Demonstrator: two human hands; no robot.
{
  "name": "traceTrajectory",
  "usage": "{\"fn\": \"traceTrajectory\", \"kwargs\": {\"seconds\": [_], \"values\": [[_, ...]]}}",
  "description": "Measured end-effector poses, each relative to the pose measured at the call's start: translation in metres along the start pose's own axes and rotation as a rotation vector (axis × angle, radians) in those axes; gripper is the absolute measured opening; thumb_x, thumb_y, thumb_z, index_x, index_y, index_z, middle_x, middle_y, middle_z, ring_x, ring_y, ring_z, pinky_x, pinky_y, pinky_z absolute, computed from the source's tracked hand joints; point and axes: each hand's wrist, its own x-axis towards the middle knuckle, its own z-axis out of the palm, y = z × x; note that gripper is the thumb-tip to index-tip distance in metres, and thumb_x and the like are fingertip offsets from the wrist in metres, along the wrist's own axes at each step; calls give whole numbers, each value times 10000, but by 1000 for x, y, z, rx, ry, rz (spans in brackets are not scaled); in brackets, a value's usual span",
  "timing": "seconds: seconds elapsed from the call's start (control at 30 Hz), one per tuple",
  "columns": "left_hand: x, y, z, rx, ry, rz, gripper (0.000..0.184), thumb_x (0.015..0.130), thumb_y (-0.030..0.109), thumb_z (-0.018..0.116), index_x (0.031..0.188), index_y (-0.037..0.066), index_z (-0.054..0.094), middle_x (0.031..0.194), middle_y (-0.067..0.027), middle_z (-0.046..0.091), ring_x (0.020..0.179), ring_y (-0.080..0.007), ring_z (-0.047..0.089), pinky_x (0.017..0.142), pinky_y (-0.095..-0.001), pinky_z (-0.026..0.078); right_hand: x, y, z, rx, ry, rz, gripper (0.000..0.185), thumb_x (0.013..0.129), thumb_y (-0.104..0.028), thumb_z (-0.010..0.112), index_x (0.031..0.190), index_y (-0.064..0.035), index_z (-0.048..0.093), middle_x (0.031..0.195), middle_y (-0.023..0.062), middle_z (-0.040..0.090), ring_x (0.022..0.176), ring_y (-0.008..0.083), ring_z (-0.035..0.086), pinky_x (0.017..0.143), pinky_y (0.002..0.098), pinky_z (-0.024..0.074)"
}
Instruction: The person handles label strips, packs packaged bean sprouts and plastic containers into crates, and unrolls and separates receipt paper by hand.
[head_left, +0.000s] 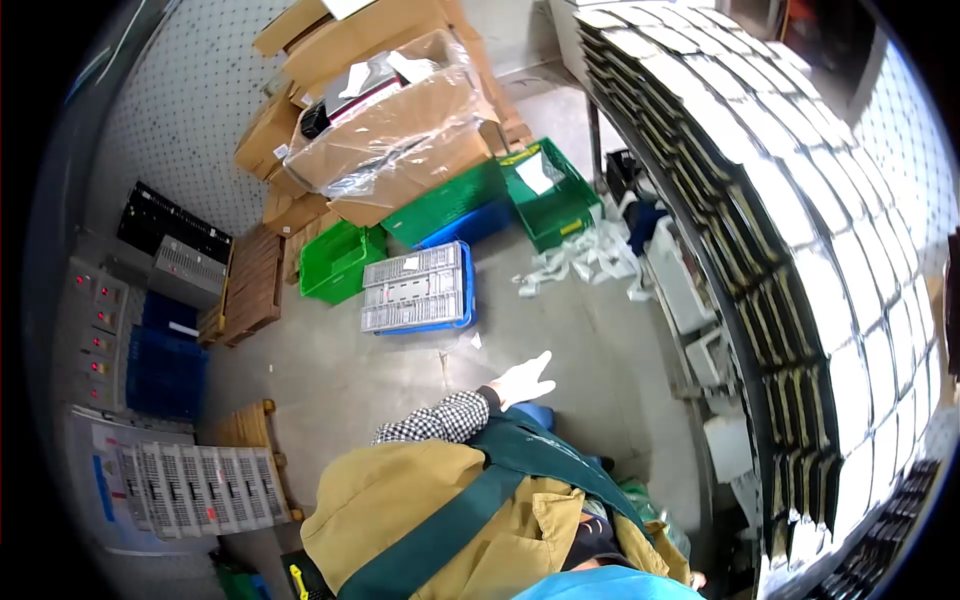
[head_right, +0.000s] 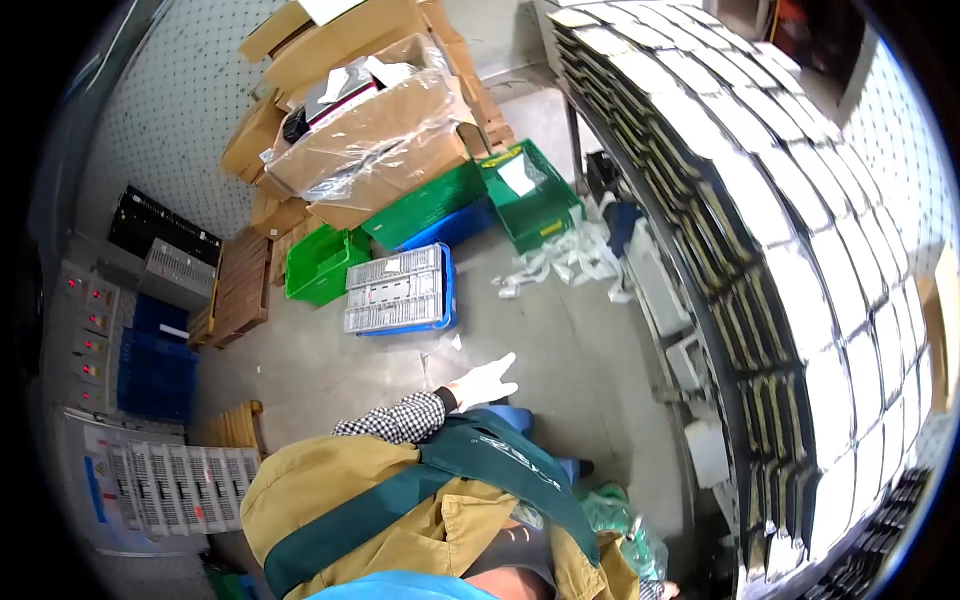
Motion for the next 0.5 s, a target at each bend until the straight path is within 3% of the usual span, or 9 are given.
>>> {"fn": "traceTrajectory", "kwargs": {"seconds": [0.13, 0.2, 0.3, 0.33, 0.37, 0.4, 0.43, 0.47, 0.5], "values": [[17, -74, -83, -122, 85, 55, 770, 878, 398, 535, 1470, 84, 157, 1443, -239, 309, 1304, -380, 354, 1080, -410, 301, -56, 35, 156, -52, -170, -35, 394, 948, -411, 400, 1196, -124, 505, 999, 13, 513, 838, 152, 445, 692, 347, 365], [6, -104, -136, -111, 186, -24, 770, 871, 383, 549, 1466, 71, 172, 1429, -241, 333, 1293, -384, 368, 1065, -411, 322, -87, 49, 247, -53, -298, -57, 365, 948, -400, 417, 1162, -132, 544, 928, 1, 558, 762, 136, 480, 631, 335, 393], [16, -187, -187, -300, 385, -11, 755, 857, 355, 571, 1431, 0, 234, 1381, -256, 391, 1248, -365, 431, 1039, -381, 353, -140, 89, 421, 138, -709, 48, 329, 947, -384, 444, 1110, -146, 602, 821, -18, 625, 648, 111, 531, 539, 318, 434], [19, -213, -201, -311, 450, -16, 747, 856, 345, 574, 1425, -10, 246, 1366, -262, 406, 1238, -356, 444, 1039, -373, 352, -193, 104, 476, -233, -975, -295, 228, 934, -328, 521, 995, -132, 619, 730, -31, 558, 539, 78, 440, 477, 254, 369], [21, -240, -214, -269, 530, -22, 740, 855, 336, 577, 1420, -16, 254, 1351, -267, 421, 1226, -355, 457, 1029, -371, 364, -280, 122, 529, -443, -922, -533, 238, 967, -308, 456, 1018, -143, 619, 642, -65, 476, 506, 52, 375, 444, 218, 309], [22, -259, -227, -229, 606, -29, 734, 853, 328, 580, 1415, -22, 262, 1336, -272, 436, 1214, -354, 470, 1018, -369, 376, -371, 136, 567, -461, -1066, -656, 163, 926, -240, 574, 876, -89, 613, 737, -59, 532, 578, 41, 395, 506, 224, 346], [31, -290, -230, -128, 716, 13, 715, 852, 308, 589, 1403, -30, 286, 1310, -265, 466, 1179, -350, 502, 981, -366, 409, -416, 158, 620, -563, -1170, -868, 146, 927, -247, 577, 932, -108, 619, 653, -88, 429, 560, 19, 362, 483, 199, 295], [40, -321, -232, -20, 829, 43, 695, 851, 289, 598, 1392, -39, 309, 1285, -258, 497, 1144, -346, 534, 944, -362, 441, -475, 180, 661, -474, -1298, -1046, 174, 929, -237, 574, 919, -69, 618, 681, -77, 472, 581, 21, 386, 505, 193, 314], [34, -326, -240, -220, 859, -15, 683, 849, 278, 607, 1384, -39, 325, 1273, -252, 509, 1120, -338, 547, 935, -361, 444, -527, 188, 694, -591, -1414, -1041, 174, 931, -206, 567, 909, -41, 617, 711, -63, 509, 604, 20, 398, 524, 195, 335]]}}
